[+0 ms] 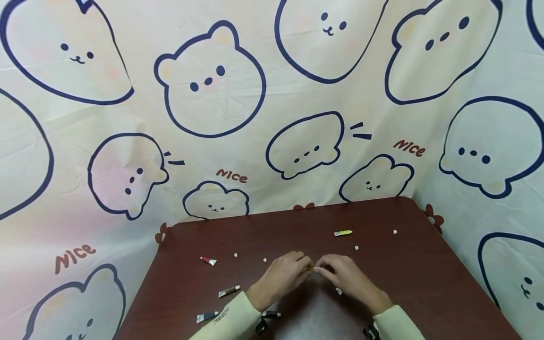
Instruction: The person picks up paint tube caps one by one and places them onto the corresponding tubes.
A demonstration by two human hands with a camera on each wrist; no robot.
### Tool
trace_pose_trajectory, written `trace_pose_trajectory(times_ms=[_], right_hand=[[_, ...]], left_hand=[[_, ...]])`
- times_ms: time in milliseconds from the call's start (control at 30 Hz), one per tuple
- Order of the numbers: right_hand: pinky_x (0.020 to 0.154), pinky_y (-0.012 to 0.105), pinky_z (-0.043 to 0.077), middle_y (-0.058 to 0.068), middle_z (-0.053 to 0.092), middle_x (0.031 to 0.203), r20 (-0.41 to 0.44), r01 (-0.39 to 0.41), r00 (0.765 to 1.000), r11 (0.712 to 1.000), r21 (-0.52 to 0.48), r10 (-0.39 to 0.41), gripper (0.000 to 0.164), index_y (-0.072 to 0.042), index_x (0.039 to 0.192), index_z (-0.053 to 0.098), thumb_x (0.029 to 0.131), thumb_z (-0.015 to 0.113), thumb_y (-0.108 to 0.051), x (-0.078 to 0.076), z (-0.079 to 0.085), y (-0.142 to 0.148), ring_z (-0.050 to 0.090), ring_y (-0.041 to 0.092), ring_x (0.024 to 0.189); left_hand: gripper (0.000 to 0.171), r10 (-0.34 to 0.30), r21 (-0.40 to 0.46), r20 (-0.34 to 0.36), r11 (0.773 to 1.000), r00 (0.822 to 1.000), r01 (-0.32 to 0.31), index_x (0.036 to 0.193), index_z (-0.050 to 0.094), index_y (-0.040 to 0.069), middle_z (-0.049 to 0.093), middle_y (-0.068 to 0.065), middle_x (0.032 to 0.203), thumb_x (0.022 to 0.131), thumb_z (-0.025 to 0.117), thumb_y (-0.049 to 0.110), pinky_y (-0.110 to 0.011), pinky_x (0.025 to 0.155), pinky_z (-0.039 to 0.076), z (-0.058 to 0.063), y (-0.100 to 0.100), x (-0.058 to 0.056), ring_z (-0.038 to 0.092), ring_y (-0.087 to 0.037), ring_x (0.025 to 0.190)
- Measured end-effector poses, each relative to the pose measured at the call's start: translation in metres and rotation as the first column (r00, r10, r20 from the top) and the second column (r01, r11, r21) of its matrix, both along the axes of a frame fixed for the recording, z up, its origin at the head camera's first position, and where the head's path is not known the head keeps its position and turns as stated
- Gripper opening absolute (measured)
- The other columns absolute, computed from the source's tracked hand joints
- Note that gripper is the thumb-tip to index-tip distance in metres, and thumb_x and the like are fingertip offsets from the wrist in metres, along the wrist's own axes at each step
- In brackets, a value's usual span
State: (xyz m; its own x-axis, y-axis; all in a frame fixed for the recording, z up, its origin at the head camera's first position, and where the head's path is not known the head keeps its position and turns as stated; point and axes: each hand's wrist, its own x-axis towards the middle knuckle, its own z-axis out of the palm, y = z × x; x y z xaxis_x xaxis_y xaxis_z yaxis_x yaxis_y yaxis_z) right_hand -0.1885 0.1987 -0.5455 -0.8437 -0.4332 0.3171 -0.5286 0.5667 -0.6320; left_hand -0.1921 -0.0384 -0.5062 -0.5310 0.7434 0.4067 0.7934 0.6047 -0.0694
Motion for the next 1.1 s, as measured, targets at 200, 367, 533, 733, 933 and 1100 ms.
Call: trace_pose_trajectory(times_ms=[200, 367, 533, 733, 933, 1100], right_hand=[[0.068, 0.023, 0.056, -0.013, 0.078, 0.101, 0.004, 0.009, 1.000, 1.000, -0.006, -0.009, 0.011, -0.026, 0.106, 0.079, 0.108, 0.070, -0.030, -0.0006, -0.0033, 0.0005, 0.066, -0.004, 0.084], [0.067, 0.023, 0.056, -0.011, 0.075, 0.094, 0.024, 0.010, 1.000, 0.999, -0.034, -0.009, 0.003, -0.023, 0.107, 0.074, 0.105, 0.074, -0.025, -0.0011, -0.0041, -0.0012, 0.064, -0.005, 0.080], [0.065, 0.022, 0.056, -0.016, 0.070, 0.089, 0.037, 0.013, 0.999, 0.999, -0.044, -0.012, 0.014, -0.023, 0.104, 0.069, 0.100, 0.081, -0.016, -0.0007, -0.0035, -0.0014, 0.062, -0.006, 0.077], [0.065, 0.023, 0.057, -0.016, 0.070, 0.090, 0.047, 0.020, 0.999, 0.999, -0.029, -0.019, 0.009, -0.022, 0.104, 0.071, 0.102, 0.078, -0.018, -0.0007, -0.0040, -0.0007, 0.062, -0.006, 0.077], [0.065, 0.023, 0.054, -0.006, 0.076, 0.093, 0.045, 0.023, 0.999, 0.999, -0.031, -0.022, 0.010, -0.023, 0.104, 0.074, 0.108, 0.070, -0.032, 0.0000, -0.0058, -0.0008, 0.062, -0.001, 0.075], [0.066, 0.022, 0.051, -0.006, 0.078, 0.096, 0.056, 0.047, 0.997, 0.999, -0.013, -0.046, 0.013, -0.028, 0.103, 0.075, 0.110, 0.066, -0.034, 0.0005, -0.0057, -0.0017, 0.061, 0.001, 0.075]], left_hand=[[0.012, -0.002, 0.011, -0.011, 1.000, 1.000, 0.002, 0.105, 0.076, 0.022, 0.073, 0.010, 0.099, 0.100, 0.082, 0.030, -0.015, 0.077, 0.056, -0.0018, 0.0009, 0.0004, 0.067, -0.002, 0.086], [0.011, 0.006, 0.012, -0.021, 1.000, 1.000, -0.005, 0.104, 0.076, 0.022, 0.073, 0.010, 0.097, 0.101, 0.081, 0.031, -0.016, 0.076, 0.056, -0.0031, 0.0008, -0.0008, 0.066, -0.002, 0.085], [0.011, 0.018, 0.003, -0.021, 1.000, 1.000, -0.017, 0.103, 0.076, 0.022, 0.072, 0.011, 0.097, 0.101, 0.081, 0.032, -0.016, 0.076, 0.056, -0.0038, 0.0007, -0.0013, 0.066, -0.002, 0.085], [0.011, 0.019, 0.003, -0.007, 1.000, 1.000, -0.019, 0.104, 0.076, 0.022, 0.072, 0.011, 0.097, 0.101, 0.082, 0.032, -0.015, 0.076, 0.055, -0.0034, 0.0007, -0.0013, 0.066, -0.001, 0.085], [0.011, 0.010, 0.012, 0.005, 1.000, 1.000, -0.010, 0.104, 0.076, 0.022, 0.072, 0.011, 0.098, 0.100, 0.082, 0.030, -0.014, 0.077, 0.055, -0.0042, 0.0001, -0.0011, 0.065, -0.001, 0.085], [0.012, 0.008, 0.013, 0.006, 1.000, 1.000, -0.009, 0.105, 0.076, 0.022, 0.073, 0.010, 0.099, 0.101, 0.082, 0.031, -0.015, 0.077, 0.056, -0.0031, 0.0000, -0.0004, 0.066, -0.002, 0.087]])
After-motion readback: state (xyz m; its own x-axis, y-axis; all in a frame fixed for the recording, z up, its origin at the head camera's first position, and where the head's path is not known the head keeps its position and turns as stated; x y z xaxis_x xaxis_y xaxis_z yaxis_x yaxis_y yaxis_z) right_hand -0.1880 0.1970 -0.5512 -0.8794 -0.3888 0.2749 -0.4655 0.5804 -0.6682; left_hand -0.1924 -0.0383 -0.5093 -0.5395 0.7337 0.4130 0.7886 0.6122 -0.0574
